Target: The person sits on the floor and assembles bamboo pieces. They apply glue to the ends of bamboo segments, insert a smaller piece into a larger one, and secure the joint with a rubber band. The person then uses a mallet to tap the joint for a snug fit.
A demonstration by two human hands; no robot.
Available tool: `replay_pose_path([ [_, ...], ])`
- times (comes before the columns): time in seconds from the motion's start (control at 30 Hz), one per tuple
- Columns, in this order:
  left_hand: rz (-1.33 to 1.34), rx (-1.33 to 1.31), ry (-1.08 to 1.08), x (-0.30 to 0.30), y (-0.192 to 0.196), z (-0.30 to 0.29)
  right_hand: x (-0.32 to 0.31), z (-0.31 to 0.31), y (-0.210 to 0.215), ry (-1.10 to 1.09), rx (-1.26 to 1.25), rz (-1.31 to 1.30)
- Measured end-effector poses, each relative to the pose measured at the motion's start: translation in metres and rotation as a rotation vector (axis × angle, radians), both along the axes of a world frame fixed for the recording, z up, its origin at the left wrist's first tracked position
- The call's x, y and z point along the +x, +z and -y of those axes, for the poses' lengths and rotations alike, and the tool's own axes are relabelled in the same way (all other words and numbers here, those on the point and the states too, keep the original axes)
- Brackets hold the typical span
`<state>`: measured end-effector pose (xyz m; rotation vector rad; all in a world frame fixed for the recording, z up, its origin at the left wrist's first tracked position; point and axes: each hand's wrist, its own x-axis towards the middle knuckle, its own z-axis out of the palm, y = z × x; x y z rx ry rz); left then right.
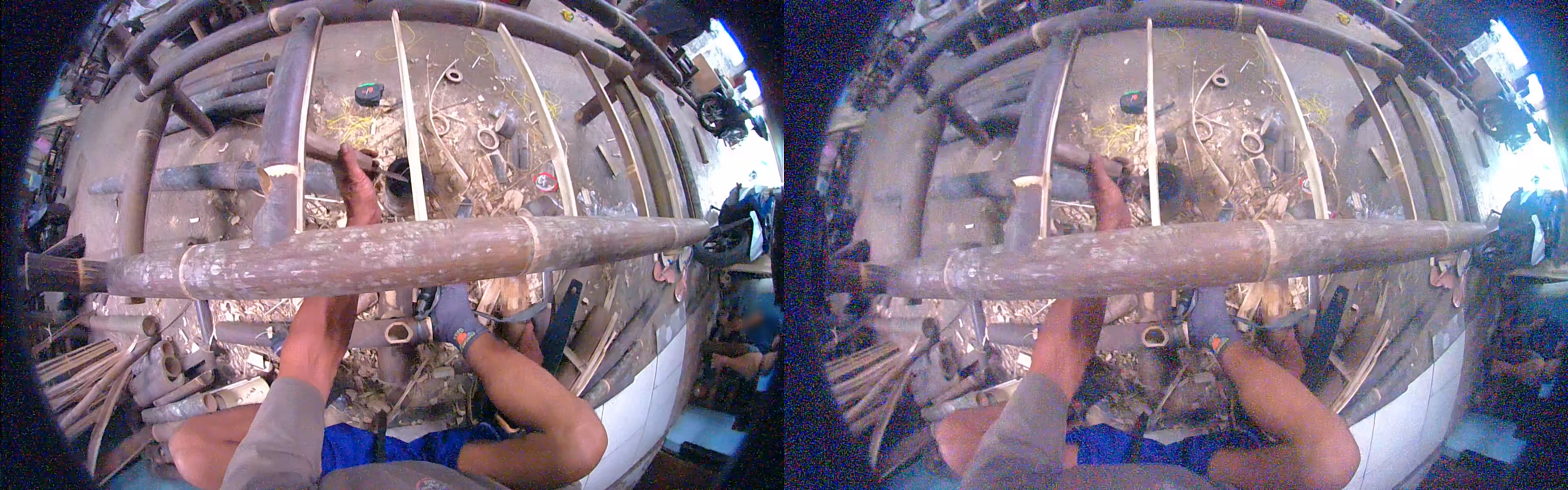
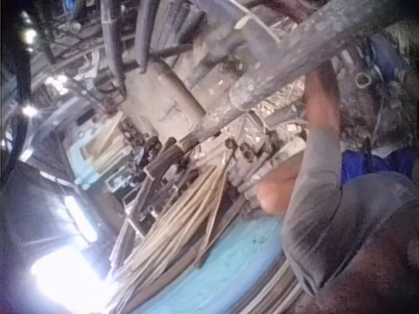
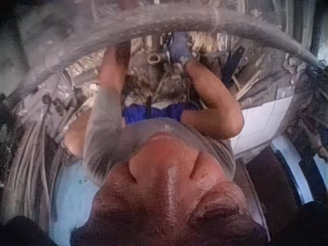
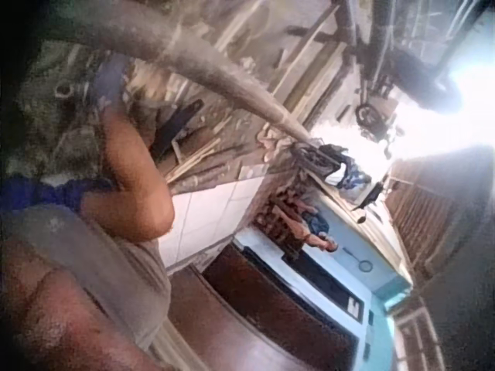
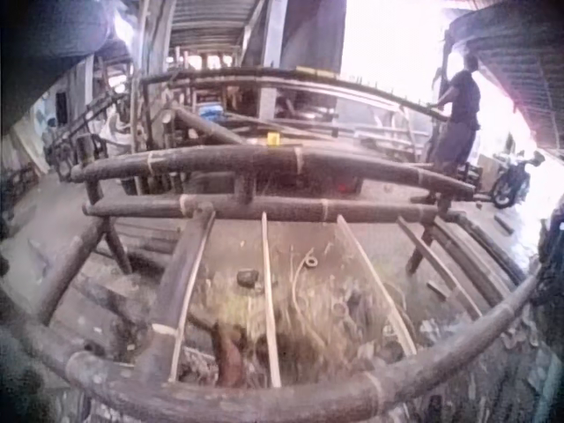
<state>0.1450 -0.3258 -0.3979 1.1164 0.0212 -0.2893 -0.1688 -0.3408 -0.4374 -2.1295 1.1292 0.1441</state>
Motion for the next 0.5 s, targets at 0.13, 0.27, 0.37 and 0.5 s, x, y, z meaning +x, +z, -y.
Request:
replay_pose_path([
  [0.13, 0.07, 0.056, -0.065, -0.005, -0.023, 0.03, -0.021, -0.003, -0.004, -0.031, -0.006, -0.017],
  [0.27, 0.19, 0.254, -0.007, 0.021, -0.054, 0.022, -0.062, -0.016, 0.001, -0.031, 0.003, -0.033],
  [0.37, -0.022, 0.376, 0.15, -0.015, -0.022, 0.008, -0.121, -0.022, 0.012, -0.13, -0.006, -0.072],
  [0.5, -0.264, 0.082, 0.167, -0.04, -0.027, -0.054, -0.194, -0.037, 0.035, -0.238, -0.006, -0.107],
])
